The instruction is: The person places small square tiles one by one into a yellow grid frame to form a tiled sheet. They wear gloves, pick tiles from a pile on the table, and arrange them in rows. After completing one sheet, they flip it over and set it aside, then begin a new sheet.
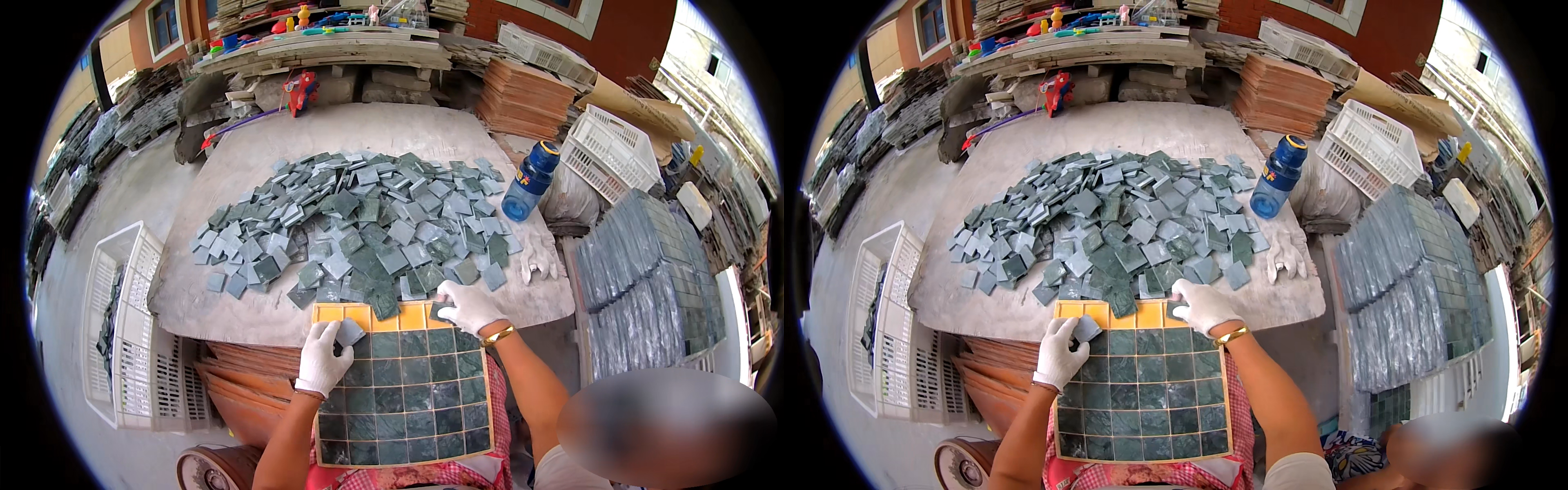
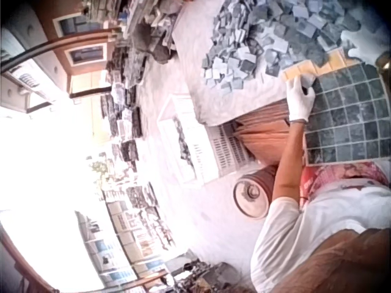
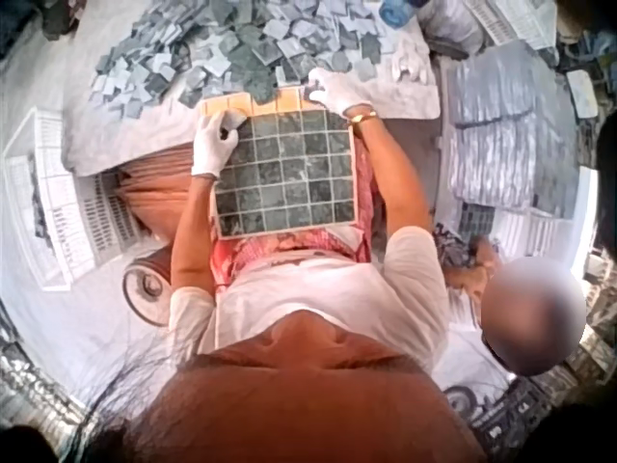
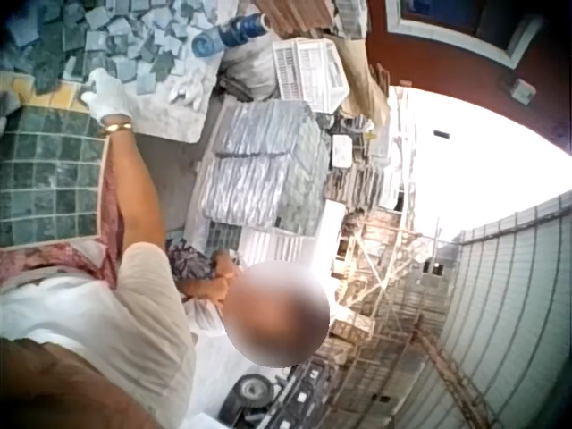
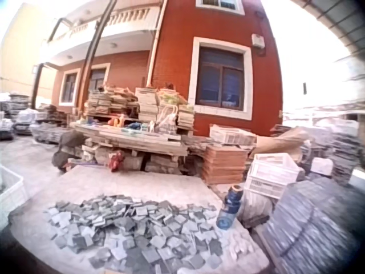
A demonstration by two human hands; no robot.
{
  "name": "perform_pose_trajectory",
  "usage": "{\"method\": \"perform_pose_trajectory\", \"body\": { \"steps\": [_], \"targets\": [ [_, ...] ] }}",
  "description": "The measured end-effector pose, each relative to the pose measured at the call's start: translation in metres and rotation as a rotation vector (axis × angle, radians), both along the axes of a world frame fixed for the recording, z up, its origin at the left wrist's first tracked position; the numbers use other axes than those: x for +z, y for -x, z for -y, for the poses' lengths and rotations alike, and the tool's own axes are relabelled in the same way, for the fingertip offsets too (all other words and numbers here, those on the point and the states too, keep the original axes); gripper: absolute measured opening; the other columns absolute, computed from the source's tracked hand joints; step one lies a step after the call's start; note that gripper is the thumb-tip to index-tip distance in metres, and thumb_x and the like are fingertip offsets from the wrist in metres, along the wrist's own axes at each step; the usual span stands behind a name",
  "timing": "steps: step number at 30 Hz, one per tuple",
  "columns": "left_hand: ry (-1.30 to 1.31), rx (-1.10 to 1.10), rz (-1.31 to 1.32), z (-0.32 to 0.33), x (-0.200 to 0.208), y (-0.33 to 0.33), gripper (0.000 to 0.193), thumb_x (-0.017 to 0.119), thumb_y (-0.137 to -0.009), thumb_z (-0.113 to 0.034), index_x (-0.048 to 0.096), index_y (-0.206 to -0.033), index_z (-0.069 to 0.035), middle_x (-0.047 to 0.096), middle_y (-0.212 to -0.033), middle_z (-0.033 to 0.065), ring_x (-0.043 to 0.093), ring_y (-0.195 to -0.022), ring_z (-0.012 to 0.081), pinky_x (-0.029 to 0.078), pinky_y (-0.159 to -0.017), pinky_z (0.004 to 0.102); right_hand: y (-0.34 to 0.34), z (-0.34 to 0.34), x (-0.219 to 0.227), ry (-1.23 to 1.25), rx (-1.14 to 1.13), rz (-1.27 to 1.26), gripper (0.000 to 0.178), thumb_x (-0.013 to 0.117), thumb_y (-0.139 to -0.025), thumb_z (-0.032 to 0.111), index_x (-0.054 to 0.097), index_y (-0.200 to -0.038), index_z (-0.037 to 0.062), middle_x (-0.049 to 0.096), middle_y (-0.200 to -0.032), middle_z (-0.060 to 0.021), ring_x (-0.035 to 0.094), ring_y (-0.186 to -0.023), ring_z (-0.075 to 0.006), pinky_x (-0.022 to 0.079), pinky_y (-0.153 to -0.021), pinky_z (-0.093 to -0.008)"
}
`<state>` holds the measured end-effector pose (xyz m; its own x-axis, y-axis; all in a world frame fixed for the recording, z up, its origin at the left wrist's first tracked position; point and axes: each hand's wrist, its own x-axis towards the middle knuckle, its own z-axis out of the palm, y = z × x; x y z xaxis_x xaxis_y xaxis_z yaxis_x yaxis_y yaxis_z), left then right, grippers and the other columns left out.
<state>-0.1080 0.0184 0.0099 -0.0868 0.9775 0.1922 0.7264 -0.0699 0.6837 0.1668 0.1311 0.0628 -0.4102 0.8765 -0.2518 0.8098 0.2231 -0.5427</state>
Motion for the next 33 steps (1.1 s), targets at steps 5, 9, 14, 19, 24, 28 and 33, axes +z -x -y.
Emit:
{"method": "perform_pose_trajectory", "body": {
  "steps": [5, 9, 14, 19, 24, 28, 33],
  "targets": [
    [-0.113, -0.308, -0.015, -0.024, 0.009, -0.048, 0.047, 0.065, -0.071, -0.010, 0.054, -0.116, 0.000, 0.055, -0.109, 0.0169, 0.054, -0.102, 0.0351, 0.045, -0.089, 0.0391, -0.038, 0.016, -0.008, -0.010, -0.353, -0.677, 0.020, 0.065, -0.078, 0.007, 0.053, -0.094, 0.0035, 0.058, -0.082, -0.0039, 0.055, -0.071, -0.0101, 0.044, -0.061, -0.0244],
    [-0.183, -0.399, -0.043, -0.056, -0.005, -0.087, 0.044, 0.064, -0.073, -0.008, 0.054, -0.115, 0.000, 0.055, -0.111, 0.0173, 0.054, -0.102, 0.0361, 0.046, -0.087, 0.0390, -0.052, 0.054, -0.005, 0.108, -0.491, -0.904, 0.018, 0.063, -0.077, 0.000, 0.051, -0.089, 0.0045, 0.052, -0.077, 0.0018, 0.047, -0.061, -0.0035, 0.038, -0.051, -0.0194],
    [-0.192, -0.471, -0.081, -0.079, -0.018, -0.106, 0.041, 0.062, -0.074, -0.007, 0.054, -0.114, 0.000, 0.055, -0.114, 0.0180, 0.054, -0.103, 0.0373, 0.046, -0.088, 0.0398, -0.079, 0.103, -0.012, 0.125, -0.707, -1.146, 0.016, 0.058, -0.079, -0.004, 0.051, -0.088, 0.0060, 0.050, -0.073, 0.0023, 0.041, -0.053, -0.0026, 0.034, -0.045, -0.0177],
    [0.001, -0.480, -0.014, -0.079, 0.006, -0.100, 0.024, 0.058, -0.082, -0.011, 0.060, -0.103, 0.001, 0.062, -0.100, 0.0175, 0.059, -0.090, 0.0373, 0.048, -0.080, 0.0391, -0.101, 0.128, -0.028, 0.175, -0.810, -1.229, 0.016, 0.055, -0.080, -0.005, 0.050, -0.088, 0.0076, 0.048, -0.074, 0.0025, 0.041, -0.055, -0.0027, 0.036, -0.045, -0.0174],
    [0.324, -0.240, 0.251, -0.093, 0.009, -0.108, 0.020, 0.057, -0.084, -0.014, 0.064, -0.098, -0.001, 0.064, -0.087, 0.0194, 0.060, -0.085, 0.0371, 0.048, -0.077, 0.0392, -0.107, 0.134, -0.042, 0.236, -0.805, -1.287, 0.015, 0.056, -0.081, -0.004, 0.051, -0.089, 0.0079, 0.048, -0.073, 0.0024, 0.041, -0.054, -0.0028, 0.035, -0.045, -0.0173],
    [0.015, -0.216, -0.044, -0.092, -0.008, -0.109, 0.024, 0.060, -0.081, -0.017, 0.064, -0.101, -0.003, 0.059, -0.093, 0.0168, 0.059, -0.087, 0.0361, 0.048, -0.077, 0.0407, -0.105, 0.142, -0.050, 0.288, -0.786, -1.287, 0.015, 0.058, -0.082, -0.002, 0.052, -0.091, 0.0083, 0.048, -0.073, 0.0026, 0.041, -0.053, -0.0029, 0.033, -0.044, -0.0171],
    [0.079, -0.312, -0.249, -0.088, -0.002, -0.115, 0.034, 0.063, -0.080, -0.019, 0.057, -0.111, -0.006, 0.056, -0.096, 0.0151, 0.059, -0.088, 0.0352, 0.049, -0.076, 0.0415, -0.105, 0.152, -0.062, 0.319, -0.783, -1.240, 0.014, 0.059, -0.082, 0.000, 0.052, -0.091, 0.0080, 0.049, -0.072, 0.0027, 0.042, -0.053, -0.0030, 0.033, -0.044, -0.0175]
  ]
}}
